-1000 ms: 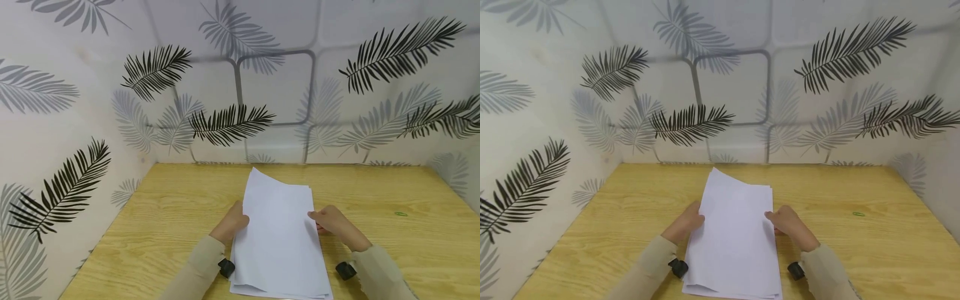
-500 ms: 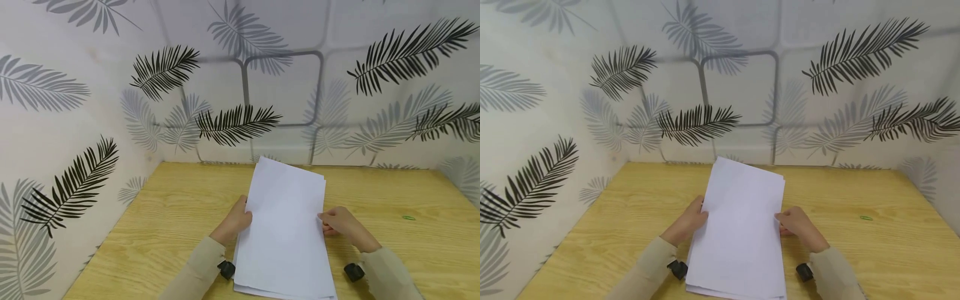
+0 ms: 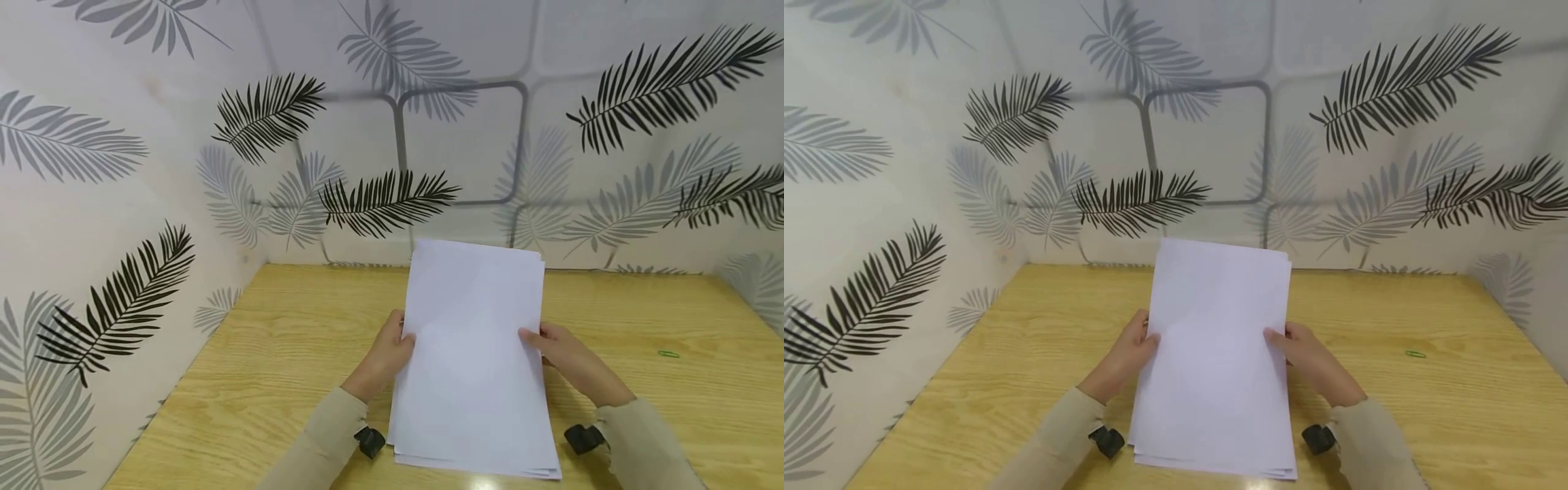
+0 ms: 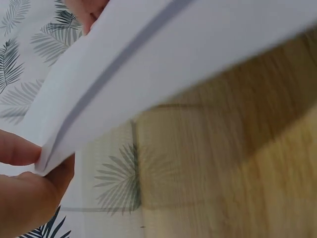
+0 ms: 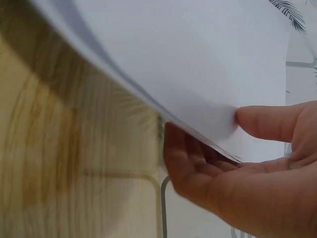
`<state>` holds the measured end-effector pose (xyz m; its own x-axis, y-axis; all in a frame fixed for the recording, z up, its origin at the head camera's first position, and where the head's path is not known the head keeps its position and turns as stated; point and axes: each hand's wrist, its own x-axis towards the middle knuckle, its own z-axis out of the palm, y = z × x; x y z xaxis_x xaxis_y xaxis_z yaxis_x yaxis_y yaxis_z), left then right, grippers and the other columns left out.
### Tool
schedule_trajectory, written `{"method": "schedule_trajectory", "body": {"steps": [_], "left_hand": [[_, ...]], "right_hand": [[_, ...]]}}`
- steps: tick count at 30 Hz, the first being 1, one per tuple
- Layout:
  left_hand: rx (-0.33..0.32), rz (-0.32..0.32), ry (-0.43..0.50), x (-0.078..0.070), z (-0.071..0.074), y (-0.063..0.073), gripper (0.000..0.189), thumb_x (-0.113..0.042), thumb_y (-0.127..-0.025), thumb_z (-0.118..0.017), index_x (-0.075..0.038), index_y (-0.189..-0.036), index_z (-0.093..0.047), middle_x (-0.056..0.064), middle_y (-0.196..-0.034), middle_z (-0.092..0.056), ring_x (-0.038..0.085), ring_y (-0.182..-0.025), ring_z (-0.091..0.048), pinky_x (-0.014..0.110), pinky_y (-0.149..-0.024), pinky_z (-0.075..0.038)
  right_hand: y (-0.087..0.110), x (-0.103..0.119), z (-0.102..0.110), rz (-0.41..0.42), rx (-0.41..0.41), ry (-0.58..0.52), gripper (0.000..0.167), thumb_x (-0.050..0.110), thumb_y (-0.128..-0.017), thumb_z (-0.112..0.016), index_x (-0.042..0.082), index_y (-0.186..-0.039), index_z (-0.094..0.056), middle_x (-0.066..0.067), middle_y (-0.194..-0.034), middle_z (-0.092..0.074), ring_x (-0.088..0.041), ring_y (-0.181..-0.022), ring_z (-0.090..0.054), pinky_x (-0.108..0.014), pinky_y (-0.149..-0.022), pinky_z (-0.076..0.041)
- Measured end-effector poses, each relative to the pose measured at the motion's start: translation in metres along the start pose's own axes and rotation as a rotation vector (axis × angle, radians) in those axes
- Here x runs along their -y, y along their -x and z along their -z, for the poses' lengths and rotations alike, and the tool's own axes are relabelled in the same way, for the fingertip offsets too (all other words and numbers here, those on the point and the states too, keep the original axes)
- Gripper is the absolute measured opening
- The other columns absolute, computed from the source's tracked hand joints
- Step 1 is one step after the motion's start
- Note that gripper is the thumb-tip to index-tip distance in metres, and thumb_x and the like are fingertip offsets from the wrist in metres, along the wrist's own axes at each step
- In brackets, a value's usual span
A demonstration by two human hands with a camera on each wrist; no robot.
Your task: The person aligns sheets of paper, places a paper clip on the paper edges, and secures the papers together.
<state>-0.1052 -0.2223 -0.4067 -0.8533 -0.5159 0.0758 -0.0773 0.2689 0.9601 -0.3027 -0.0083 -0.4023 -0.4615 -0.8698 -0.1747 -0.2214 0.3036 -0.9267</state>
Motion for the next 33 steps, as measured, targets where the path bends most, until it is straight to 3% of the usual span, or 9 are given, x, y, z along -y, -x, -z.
{"method": "schedule_trajectory", "body": {"steps": [2,4,11,15,21,26,28,33], "left_hand": [[0.007,0.003,0.028,-0.002,-0.001,0.000,0.035,0.005,-0.097,-0.037,0.009,-0.131,-0.036,0.029,-0.134,-0.045,0.037,-0.123,-0.045,0.050,-0.103,-0.036],[0.005,0.004,0.043,-0.003,-0.001,0.000,0.035,0.003,-0.098,-0.037,0.008,-0.132,-0.036,0.027,-0.135,-0.046,0.035,-0.124,-0.045,0.050,-0.104,-0.036],[0.026,-0.011,0.101,-0.015,0.002,0.002,0.032,-0.004,-0.103,-0.035,0.002,-0.134,-0.035,0.020,-0.131,-0.046,0.029,-0.120,-0.046,0.047,-0.101,-0.037],[0.008,-0.102,0.144,-0.023,0.004,0.003,0.032,-0.003,-0.103,-0.035,0.001,-0.135,-0.033,0.020,-0.131,-0.044,0.029,-0.120,-0.046,0.045,-0.100,-0.039],[-0.025,-0.293,0.186,-0.035,0.000,0.000,0.039,-0.001,-0.103,-0.032,-0.003,-0.142,-0.026,0.016,-0.141,-0.037,0.027,-0.130,-0.038,0.044,-0.108,-0.032],[-0.079,-0.453,0.134,-0.044,-0.004,-0.003,0.049,-0.003,-0.104,-0.032,-0.008,-0.150,-0.018,0.011,-0.149,-0.029,0.019,-0.141,-0.024,0.039,-0.115,-0.022],[-0.092,-0.476,0.131,-0.046,-0.005,-0.004,0.049,-0.003,-0.104,-0.033,-0.009,-0.150,-0.019,0.010,-0.149,-0.030,0.017,-0.142,-0.023,0.038,-0.115,-0.021],[-0.148,-0.483,0.130,-0.040,-0.007,-0.011,0.039,-0.003,-0.103,-0.037,-0.005,-0.141,-0.031,0.015,-0.135,-0.042,0.026,-0.132,-0.039,0.044,-0.110,-0.031]], "right_hand": [[0.002,0.003,0.000,0.033,-0.016,-0.032,0.066,0.032,-0.105,-0.039,-0.015,-0.145,-0.017,-0.033,-0.144,-0.032,-0.042,-0.130,-0.036,-0.059,-0.106,-0.029],[0.003,0.007,0.000,0.059,-0.062,-0.039,0.064,0.032,-0.105,-0.040,-0.014,-0.145,-0.019,-0.032,-0.141,-0.036,-0.039,-0.128,-0.039,-0.057,-0.104,-0.033],[0.010,0.030,-0.003,0.161,-0.254,-0.004,0.055,0.027,-0.105,-0.040,-0.012,-0.142,-0.027,-0.029,-0.136,-0.043,-0.024,-0.116,-0.047,-0.024,-0.088,-0.043],[0.015,0.045,-0.005,0.261,-0.379,0.079,0.049,0.023,-0.104,-0.043,-0.012,-0.137,-0.035,-0.029,-0.132,-0.048,-0.008,-0.105,-0.050,-0.012,-0.079,-0.042],[0.019,0.067,-0.016,0.479,-0.579,0.159,0.031,0.010,-0.101,-0.048,-0.011,-0.124,-0.046,-0.028,-0.116,-0.056,0.002,-0.092,-0.049,-0.011,-0.073,-0.041],[0.016,0.076,-0.029,0.518,-0.719,0.022,0.027,0.008,-0.101,-0.047,-0.011,-0.119,-0.045,-0.018,-0.110,-0.057,-0.001,-0.089,-0.053,-0.015,-0.071,-0.043],[0.012,0.075,-0.033,0.519,-0.746,-0.051,0.028,0.010,-0.102,-0.046,-0.010,-0.122,-0.044,-0.010,-0.112,-0.055,-0.003,-0.092,-0.054,-0.017,-0.073,-0.044],[0.003,0.063,-0.037,0.562,-0.729,-0.139,0.031,0.010,-0.102,-0.043,-0.007,-0.128,-0.042,0.004,-0.113,-0.051,-0.007,-0.100,-0.054,-0.020,-0.081,-0.044]]}}
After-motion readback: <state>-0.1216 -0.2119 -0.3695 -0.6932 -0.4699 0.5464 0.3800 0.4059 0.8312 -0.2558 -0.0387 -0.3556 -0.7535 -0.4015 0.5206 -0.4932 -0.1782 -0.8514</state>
